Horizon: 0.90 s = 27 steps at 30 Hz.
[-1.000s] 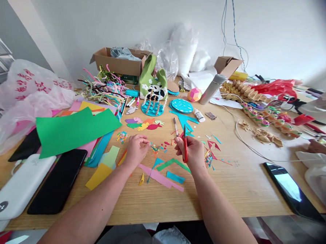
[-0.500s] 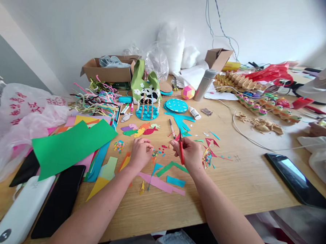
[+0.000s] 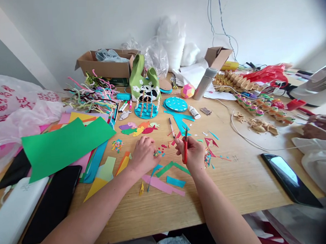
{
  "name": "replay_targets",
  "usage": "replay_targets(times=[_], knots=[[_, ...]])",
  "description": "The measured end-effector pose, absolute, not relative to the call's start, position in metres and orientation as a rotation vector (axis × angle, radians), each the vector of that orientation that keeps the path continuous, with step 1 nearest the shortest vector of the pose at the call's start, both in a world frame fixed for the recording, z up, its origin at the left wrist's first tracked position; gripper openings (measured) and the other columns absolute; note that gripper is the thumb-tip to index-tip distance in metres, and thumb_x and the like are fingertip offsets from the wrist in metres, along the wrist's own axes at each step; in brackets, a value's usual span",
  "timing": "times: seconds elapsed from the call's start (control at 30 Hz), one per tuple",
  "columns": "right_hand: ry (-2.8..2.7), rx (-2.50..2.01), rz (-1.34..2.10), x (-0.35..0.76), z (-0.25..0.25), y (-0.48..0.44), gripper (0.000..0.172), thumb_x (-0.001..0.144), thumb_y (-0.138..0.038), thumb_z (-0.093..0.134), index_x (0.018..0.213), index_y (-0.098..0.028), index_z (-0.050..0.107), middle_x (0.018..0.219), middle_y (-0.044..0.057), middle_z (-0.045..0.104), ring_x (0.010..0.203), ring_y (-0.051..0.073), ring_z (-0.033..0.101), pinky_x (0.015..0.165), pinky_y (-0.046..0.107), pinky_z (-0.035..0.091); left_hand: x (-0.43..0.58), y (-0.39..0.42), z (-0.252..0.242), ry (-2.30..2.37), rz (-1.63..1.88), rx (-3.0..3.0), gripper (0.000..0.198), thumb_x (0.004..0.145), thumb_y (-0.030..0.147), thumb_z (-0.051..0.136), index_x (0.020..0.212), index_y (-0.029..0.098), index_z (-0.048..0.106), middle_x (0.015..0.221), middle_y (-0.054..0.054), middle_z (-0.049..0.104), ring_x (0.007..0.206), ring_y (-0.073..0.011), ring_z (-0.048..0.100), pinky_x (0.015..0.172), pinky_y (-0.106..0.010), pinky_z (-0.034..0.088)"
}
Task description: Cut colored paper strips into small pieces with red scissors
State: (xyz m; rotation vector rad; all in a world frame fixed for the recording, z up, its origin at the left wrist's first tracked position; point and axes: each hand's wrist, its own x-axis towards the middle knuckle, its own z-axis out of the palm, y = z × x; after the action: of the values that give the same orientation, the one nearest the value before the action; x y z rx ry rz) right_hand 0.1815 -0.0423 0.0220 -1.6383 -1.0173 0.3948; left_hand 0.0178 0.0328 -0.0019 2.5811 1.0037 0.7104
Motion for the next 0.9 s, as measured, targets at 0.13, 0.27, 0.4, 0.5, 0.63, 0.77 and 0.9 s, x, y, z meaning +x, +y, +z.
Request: replay_targets(times=[0.13, 0.27, 0.4, 0.5, 0.63, 0.77, 0.9], knots=[[-1.027, -1.651, 0.417, 0.179, 0.023, -0.043, 0.041, 0.072, -0.052, 0.071, 0.056, -0.018, 0.054, 0.047, 0.001, 0.06, 0.038, 0.013, 0.057, 0.038, 0.021, 0.04, 0.023, 0.034, -0.006, 1.035, 0.715, 2.573, 0.017, 0.07, 0.009, 0.06, 0.058, 0.02, 0.065, 0.096, -0.011, 0.064, 0.104, -0.0277, 0.049, 0.091, -0.042, 0.042], [-1.048, -1.62, 0.47, 0.177, 0.024, -0.044, 0.041, 0.071, -0.053, 0.072, 0.058, -0.018, 0.055, 0.047, 0.0, 0.059, 0.037, 0.013, 0.057, 0.035, 0.021, 0.038, 0.016, 0.047, 0.003, 1.061, 0.867, 2.252, 0.018, 0.069, 0.01, 0.06, 0.057, 0.021, 0.066, 0.09, -0.009, 0.066, 0.098, -0.0256, 0.054, 0.091, -0.042, 0.042], [-1.083, -1.562, 0.598, 0.174, 0.023, -0.045, 0.038, 0.071, -0.05, 0.072, 0.06, -0.017, 0.057, 0.047, 0.0, 0.058, 0.039, 0.013, 0.057, 0.038, 0.021, 0.04, 0.0, 0.05, 0.027, 1.001, 0.925, 1.348, 0.005, 0.064, 0.022, 0.069, 0.062, 0.018, 0.07, 0.08, -0.006, 0.069, 0.082, -0.0209, 0.061, 0.082, -0.037, 0.046], [-1.114, -1.456, 0.792, 0.169, 0.022, -0.046, 0.035, 0.074, -0.05, 0.069, 0.066, -0.017, 0.059, 0.055, 0.001, 0.062, 0.043, 0.014, 0.058, 0.041, 0.022, 0.043, -0.008, 0.039, 0.04, 0.844, 0.922, 0.827, 0.015, 0.055, 0.024, 0.078, 0.067, 0.015, 0.072, 0.076, -0.006, 0.069, 0.075, -0.0163, 0.06, 0.072, -0.029, 0.046], [-1.204, -1.32, 0.89, 0.156, 0.024, -0.049, 0.031, 0.074, -0.046, 0.07, 0.072, -0.018, 0.058, 0.066, 0.002, 0.063, 0.058, 0.016, 0.061, 0.057, 0.026, 0.05, -0.006, 0.017, 0.037, 0.787, 0.887, 0.673, 0.018, 0.053, 0.022, 0.082, 0.065, 0.013, 0.073, 0.069, -0.005, 0.068, 0.068, -0.012, 0.058, 0.063, -0.024, 0.043], [-1.26, -1.232, 0.827, 0.145, 0.022, -0.051, 0.029, 0.069, -0.038, 0.076, 0.079, -0.02, 0.056, 0.083, 0.004, 0.063, 0.078, 0.018, 0.06, 0.072, 0.029, 0.051, 0.001, 0.002, 0.027, 0.796, 0.91, 0.618, 0.017, 0.052, 0.022, 0.082, 0.063, 0.014, 0.072, 0.064, -0.003, 0.066, 0.063, -0.0103, 0.056, 0.06, -0.023, 0.04], [-1.185, -1.307, 0.885, 0.142, 0.021, -0.051, 0.028, 0.068, -0.036, 0.075, 0.074, -0.02, 0.052, 0.07, 0.0, 0.057, 0.062, 0.014, 0.054, 0.058, 0.025, 0.047, 0.004, -0.004, 0.024, 0.776, 0.9, 0.626, 0.02, 0.051, 0.023, 0.083, 0.065, 0.014, 0.072, 0.062, -0.002, 0.064, 0.06, -0.0085, 0.054, 0.059, -0.022, 0.039]])
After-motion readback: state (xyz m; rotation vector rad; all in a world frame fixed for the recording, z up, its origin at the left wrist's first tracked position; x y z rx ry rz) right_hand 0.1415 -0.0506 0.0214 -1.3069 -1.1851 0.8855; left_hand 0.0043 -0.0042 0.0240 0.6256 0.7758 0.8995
